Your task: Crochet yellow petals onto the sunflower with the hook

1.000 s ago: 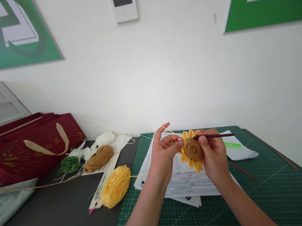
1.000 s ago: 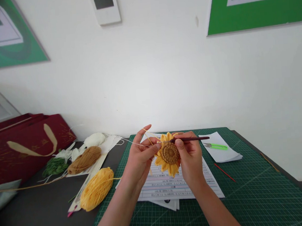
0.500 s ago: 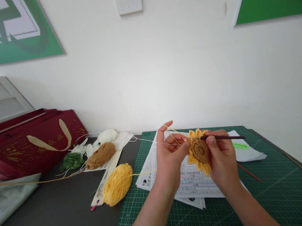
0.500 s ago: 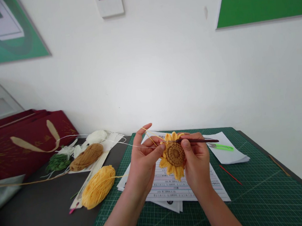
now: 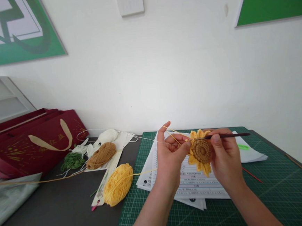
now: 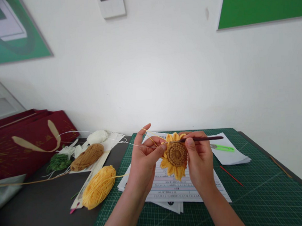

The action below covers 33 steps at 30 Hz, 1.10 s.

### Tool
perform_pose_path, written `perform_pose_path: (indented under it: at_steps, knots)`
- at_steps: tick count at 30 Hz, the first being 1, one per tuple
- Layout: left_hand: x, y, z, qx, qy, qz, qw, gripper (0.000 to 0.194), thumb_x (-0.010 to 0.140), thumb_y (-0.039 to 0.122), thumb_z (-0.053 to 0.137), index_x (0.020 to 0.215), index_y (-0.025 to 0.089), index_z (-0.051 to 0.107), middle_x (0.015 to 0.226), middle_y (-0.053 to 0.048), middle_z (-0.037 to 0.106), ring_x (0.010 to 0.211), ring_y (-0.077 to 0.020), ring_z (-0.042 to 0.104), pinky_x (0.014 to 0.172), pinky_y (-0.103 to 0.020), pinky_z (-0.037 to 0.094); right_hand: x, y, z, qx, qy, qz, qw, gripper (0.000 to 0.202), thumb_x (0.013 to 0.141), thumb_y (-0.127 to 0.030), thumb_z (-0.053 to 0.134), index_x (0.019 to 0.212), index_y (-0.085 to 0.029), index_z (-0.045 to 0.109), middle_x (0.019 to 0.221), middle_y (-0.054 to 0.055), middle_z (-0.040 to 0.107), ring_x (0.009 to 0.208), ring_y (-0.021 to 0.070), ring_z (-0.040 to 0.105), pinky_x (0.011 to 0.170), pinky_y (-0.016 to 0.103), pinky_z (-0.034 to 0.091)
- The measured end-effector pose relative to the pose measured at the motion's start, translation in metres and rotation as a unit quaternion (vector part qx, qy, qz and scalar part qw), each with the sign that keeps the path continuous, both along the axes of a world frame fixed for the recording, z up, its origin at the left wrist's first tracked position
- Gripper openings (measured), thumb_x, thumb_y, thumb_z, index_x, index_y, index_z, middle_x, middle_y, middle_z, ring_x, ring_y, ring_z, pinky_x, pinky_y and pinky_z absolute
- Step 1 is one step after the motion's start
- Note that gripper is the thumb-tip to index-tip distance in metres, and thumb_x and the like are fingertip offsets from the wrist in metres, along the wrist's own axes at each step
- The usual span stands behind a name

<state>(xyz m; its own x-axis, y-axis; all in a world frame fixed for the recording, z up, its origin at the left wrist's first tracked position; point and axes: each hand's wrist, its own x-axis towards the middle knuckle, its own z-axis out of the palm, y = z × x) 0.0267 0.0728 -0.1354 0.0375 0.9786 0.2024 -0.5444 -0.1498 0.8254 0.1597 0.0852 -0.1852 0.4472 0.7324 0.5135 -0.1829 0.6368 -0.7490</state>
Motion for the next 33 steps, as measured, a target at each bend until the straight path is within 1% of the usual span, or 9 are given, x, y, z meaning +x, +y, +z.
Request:
perform_pose_path:
  at_steps: [3,5,10,16,22,27,33]
  knots:
    - [-0.001,0.001,0.000,-0.004,0.000,0.003,1.000,0.077,0.075,0.006,0.077,0.141,0.020,0.040,0.079,0.003,0.069,0.071,-0.0112,0.059,0.071,-0.025,0.047,0.002,0.000,0.002,0.011,-0.018,-0.009,1.000,0.011,0.094,-0.036,0.067,0.093,-0.025,0.062,0.095,0.002,0.067,0.088,0.0183,0.066,0.083,0.035,0.051]
    - [-0.001,0.001,0.001,-0.003,0.000,0.007,1.000,0.077,0.074,0.006,0.078,0.140,0.019,0.040,0.078,0.003,0.069,0.072,-0.0115,0.060,0.071,-0.025,0.048,0.003,-0.001,0.005,0.029,-0.049,-0.026,0.998,0.011,0.095,-0.035,0.065,0.094,-0.025,0.062,0.095,0.002,0.068,0.088,0.0187,0.067,0.082,0.035,0.052]
    - [-0.001,0.001,0.002,0.001,0.011,0.019,1.000,0.076,0.075,0.006,0.077,0.141,0.019,0.040,0.078,0.003,0.069,0.072,-0.0118,0.060,0.072,-0.026,0.047,0.007,-0.004,0.011,0.065,-0.128,-0.071,0.987,0.009,0.097,-0.032,0.061,0.096,-0.023,0.060,0.092,0.003,0.071,0.084,0.0183,0.070,0.077,0.033,0.055]
    - [0.000,0.002,0.000,-0.006,0.017,0.029,0.999,0.077,0.074,0.007,0.079,0.140,0.019,0.040,0.078,0.002,0.069,0.073,-0.0124,0.061,0.072,-0.027,0.048,0.012,-0.006,0.013,0.081,-0.183,-0.095,0.975,0.006,0.098,-0.028,0.059,0.097,-0.023,0.058,0.092,0.004,0.071,0.085,0.0182,0.071,0.078,0.033,0.056]
    - [0.000,0.000,0.001,-0.002,0.027,0.042,0.999,0.073,0.075,0.007,0.078,0.137,0.019,0.042,0.079,0.002,0.069,0.073,-0.0124,0.061,0.073,-0.027,0.049,0.014,-0.007,0.012,0.074,-0.202,-0.098,0.972,0.007,0.098,-0.030,0.059,0.096,-0.024,0.058,0.095,0.005,0.071,0.087,0.0199,0.070,0.078,0.036,0.056]
    - [0.000,0.004,-0.001,-0.006,0.029,0.040,0.999,0.074,0.073,0.009,0.080,0.136,0.019,0.043,0.079,0.002,0.070,0.072,-0.0135,0.062,0.073,-0.028,0.049,0.018,-0.005,0.010,0.064,-0.220,-0.104,0.968,0.008,0.097,-0.032,0.059,0.095,-0.024,0.060,0.097,0.007,0.071,0.090,0.0224,0.070,0.081,0.039,0.055]
    - [-0.001,0.009,-0.005,0.000,0.026,0.034,0.999,0.073,0.074,0.009,0.079,0.135,0.019,0.041,0.078,0.003,0.068,0.075,-0.0140,0.063,0.076,-0.029,0.049,0.021,-0.002,0.013,0.041,-0.216,-0.060,0.974,0.007,0.096,-0.030,0.063,0.095,-0.024,0.064,0.095,0.005,0.072,0.090,0.0205,0.070,0.082,0.037,0.056]
